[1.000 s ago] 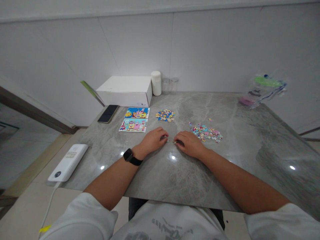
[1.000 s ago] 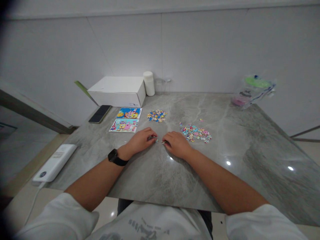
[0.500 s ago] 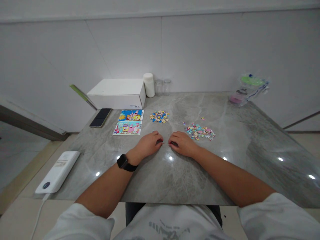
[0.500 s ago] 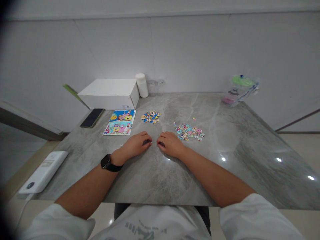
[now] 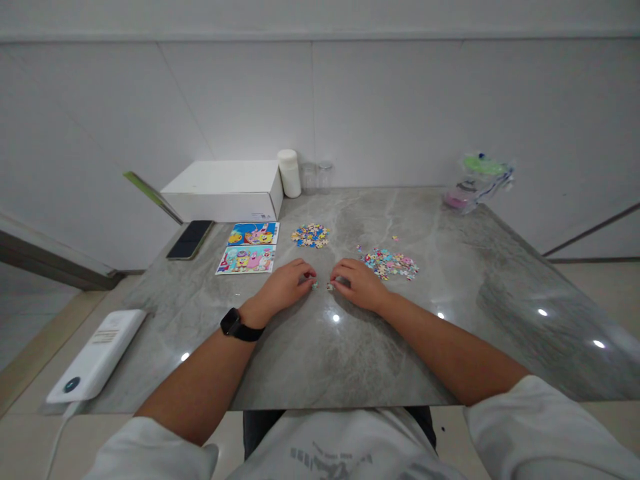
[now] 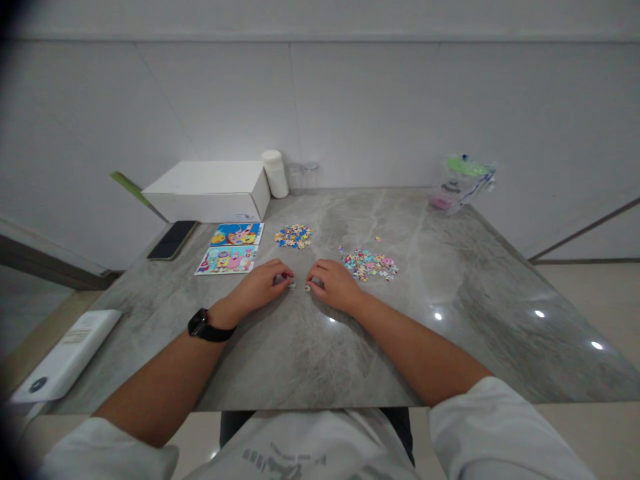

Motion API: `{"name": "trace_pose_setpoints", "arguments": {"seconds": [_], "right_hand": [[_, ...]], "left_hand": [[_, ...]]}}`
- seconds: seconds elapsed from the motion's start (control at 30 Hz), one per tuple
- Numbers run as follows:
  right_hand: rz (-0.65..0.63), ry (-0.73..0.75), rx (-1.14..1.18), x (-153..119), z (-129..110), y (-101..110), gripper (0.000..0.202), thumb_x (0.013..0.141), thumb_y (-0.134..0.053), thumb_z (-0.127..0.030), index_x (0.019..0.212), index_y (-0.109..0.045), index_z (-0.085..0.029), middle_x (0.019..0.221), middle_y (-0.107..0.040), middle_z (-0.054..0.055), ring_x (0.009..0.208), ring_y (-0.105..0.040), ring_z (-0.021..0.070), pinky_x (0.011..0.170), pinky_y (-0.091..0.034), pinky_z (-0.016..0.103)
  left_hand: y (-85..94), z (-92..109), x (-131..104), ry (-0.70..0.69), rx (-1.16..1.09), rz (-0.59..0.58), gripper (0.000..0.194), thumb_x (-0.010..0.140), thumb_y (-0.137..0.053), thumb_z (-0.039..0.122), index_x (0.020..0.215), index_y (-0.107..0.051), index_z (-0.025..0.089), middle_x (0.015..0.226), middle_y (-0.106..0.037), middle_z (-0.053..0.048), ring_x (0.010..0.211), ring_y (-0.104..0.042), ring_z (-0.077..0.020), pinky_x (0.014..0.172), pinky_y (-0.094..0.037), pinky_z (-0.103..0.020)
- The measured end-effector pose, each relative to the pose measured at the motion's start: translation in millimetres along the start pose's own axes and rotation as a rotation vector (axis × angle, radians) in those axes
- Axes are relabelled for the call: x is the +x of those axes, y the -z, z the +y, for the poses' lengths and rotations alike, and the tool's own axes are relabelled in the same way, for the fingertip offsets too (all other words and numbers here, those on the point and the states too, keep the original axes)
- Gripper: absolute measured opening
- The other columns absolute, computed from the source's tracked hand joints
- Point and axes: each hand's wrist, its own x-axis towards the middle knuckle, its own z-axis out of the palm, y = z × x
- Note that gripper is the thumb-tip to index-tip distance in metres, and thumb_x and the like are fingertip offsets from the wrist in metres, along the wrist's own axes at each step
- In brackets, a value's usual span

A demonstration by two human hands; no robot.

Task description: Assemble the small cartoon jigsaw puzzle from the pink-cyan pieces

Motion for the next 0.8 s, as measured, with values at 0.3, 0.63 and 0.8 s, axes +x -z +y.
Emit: {"name": "trace_pose_setpoints", "arguments": {"seconds": [0.3,0.63,0.8], "right_hand": [[0.347,-0.321,-0.156,3,19,113,0.019,0.100,-0.058,-0.030,0.103,-0.075,-0.021,0.100,-0.072,0.009,0.091,-0.064,0.0221,0.086,-0.051,0.036],[-0.060,-0.494,-0.312,-78,83,94,0.013,0.096,-0.066,-0.022,0.100,-0.078,-0.021,0.099,-0.074,0.008,0.089,-0.066,0.0202,0.085,-0.048,0.032],[-0.051,-0.509,-0.291,-81,89,89,0.012,0.095,-0.067,-0.021,0.100,-0.078,-0.020,0.098,-0.073,0.007,0.088,-0.066,0.0190,0.084,-0.048,0.030]], "left_hand": [[2.4,-3,1,0.025,0.021,0.203,0.021,0.102,-0.056,0.029,0.117,-0.068,0.020,0.105,-0.071,-0.006,0.089,-0.065,-0.0193,0.088,-0.053,-0.035],[-5.5,-4,3,0.071,-0.009,0.276,0.033,0.100,-0.056,0.031,0.130,-0.063,0.020,0.104,-0.071,-0.004,0.077,-0.060,-0.0167,0.081,-0.053,-0.033],[-9.0,-5,4,0.076,-0.015,0.267,0.032,0.099,-0.056,0.033,0.127,-0.065,0.019,0.103,-0.071,-0.004,0.072,-0.057,-0.0150,0.079,-0.052,-0.032]]}}
